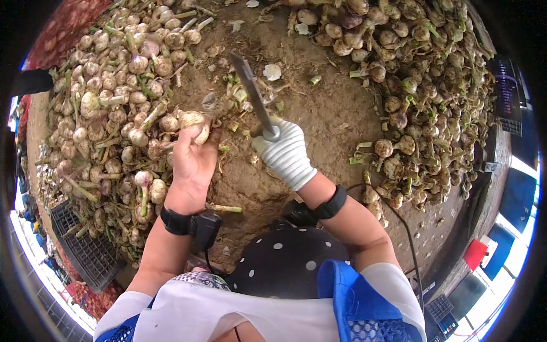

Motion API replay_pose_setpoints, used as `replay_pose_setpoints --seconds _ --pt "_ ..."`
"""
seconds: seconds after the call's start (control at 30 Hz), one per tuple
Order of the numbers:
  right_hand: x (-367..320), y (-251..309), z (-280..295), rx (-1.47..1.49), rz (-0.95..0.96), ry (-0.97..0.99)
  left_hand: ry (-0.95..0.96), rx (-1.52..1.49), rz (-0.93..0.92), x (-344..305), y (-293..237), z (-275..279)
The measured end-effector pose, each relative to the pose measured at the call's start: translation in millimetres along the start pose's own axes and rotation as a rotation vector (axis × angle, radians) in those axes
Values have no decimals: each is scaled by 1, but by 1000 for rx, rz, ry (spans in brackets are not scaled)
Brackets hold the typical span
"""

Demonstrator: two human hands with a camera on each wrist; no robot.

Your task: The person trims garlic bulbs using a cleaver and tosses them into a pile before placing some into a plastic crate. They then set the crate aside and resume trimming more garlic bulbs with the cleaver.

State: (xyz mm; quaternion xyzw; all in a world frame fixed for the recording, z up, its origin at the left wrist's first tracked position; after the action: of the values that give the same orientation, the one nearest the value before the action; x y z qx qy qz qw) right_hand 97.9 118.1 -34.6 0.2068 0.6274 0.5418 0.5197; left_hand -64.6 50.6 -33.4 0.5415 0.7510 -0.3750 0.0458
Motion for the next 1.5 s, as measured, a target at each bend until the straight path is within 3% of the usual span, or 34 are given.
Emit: replay_pose_setpoints --seconds 0.13,0.17,0.2,0.23,0.27,0.3,0.33,0.37,0.5,0.53,0.6,0.67,0.73,0.83,0.87,0.93,0.97,1.07,1.1,1.13,1.2,1.23,1.3,1.33,1.4,1.43,1.47,1.5 --pt "1 -18 -1 -83 28 34 55 -21 4 -12 0 -19" --pt "-1 -52 -1 -342 -61 91 193 -74 24 -9 -1 -14" --pt "-2 -81 2 -600 -139 145 310 -74 27 -19 -12 -46" --pt "-13 -99 2 -571 -152 187 425 -73 22 -29 -18 -79" --pt "-24 -113 -4 -542 -166 245 414 -68 17 -18 -5 -71" --pt "-29 -132 -11 -568 -451 346 505 155 135 -13 19 -91" --pt "-22 -159 -25 -542 -427 504 681 304 479 -37 52 -118" --pt "-19 -156 -25 -541 -413 527 664 314 461 -33 42 -117" --pt "0 -90 34 -234 -220 63 571 1708 -644 -4 -18 -142" --pt "4 -84 49 -149 -174 -57 300 2049 -336 35 -40 -102" --pt "4 -110 68 -166 -324 -143 30 2750 47 88 -74 -3" --pt "2 -114 65 -134 -277 -156 54 2950 -212 91 -89 43" --pt "0 -112 56 -190 -323 -90 26 3001 -72 87 -75 58" --pt "9 -101 52 -232 -303 -61 224 2513 -85 55 -53 63" --pt "9 -100 49 -259 -291 -48 175 2344 -126 51 -56 67" --pt "8 -91 45 -250 -292 -38 17 2311 -91 58 -61 80" --pt "10 -84 40 -285 -248 -21 -7 2380 48 63 -59 79" --pt "17 -81 39 -401 -153 7 22 2213 66 60 -60 62" --pt "14 -53 34 -562 27 -11 43 2016 -66 49 -63 45" --pt "6 -28 26 -725 199 -23 60 2018 -57 41 -61 39" --pt "-4 -1 20 -826 261 -55 156 1474 -58 24 -56 23" --pt "-11 20 13 -888 402 -55 166 1470 -58 15 -53 16" --pt "-22 43 -1 -1007 588 -35 283 793 123 -3 -32 -1" --pt "-24 47 -3 -1010 590 -39 287 792 121 -5 -31 -4" --pt "-31 50 -13 -1076 659 6 329 1072 114 -12 -24 -7" --pt "-33 51 -15 -1061 712 -4 450 742 98 -20 -17 -15" --pt "-35 52 -17 -1063 709 -4 451 739 101 -19 -12 -7" --pt "-36 54 -21 -1087 708 5 477 1065 -133 -17 -17 -6"
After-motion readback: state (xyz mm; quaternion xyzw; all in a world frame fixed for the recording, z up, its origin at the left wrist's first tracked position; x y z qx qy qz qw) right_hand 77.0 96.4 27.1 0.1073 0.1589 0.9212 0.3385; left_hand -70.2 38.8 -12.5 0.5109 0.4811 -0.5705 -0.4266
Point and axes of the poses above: each hand's wrist, its own x-axis towards the middle knuckle, its own z-axis out of the back of the hand, y = z × x, the point moved 8 cm from there along x, towards the middle knuckle, and after that the axes turned 6 degrees about -x, right-handed, at the moved point
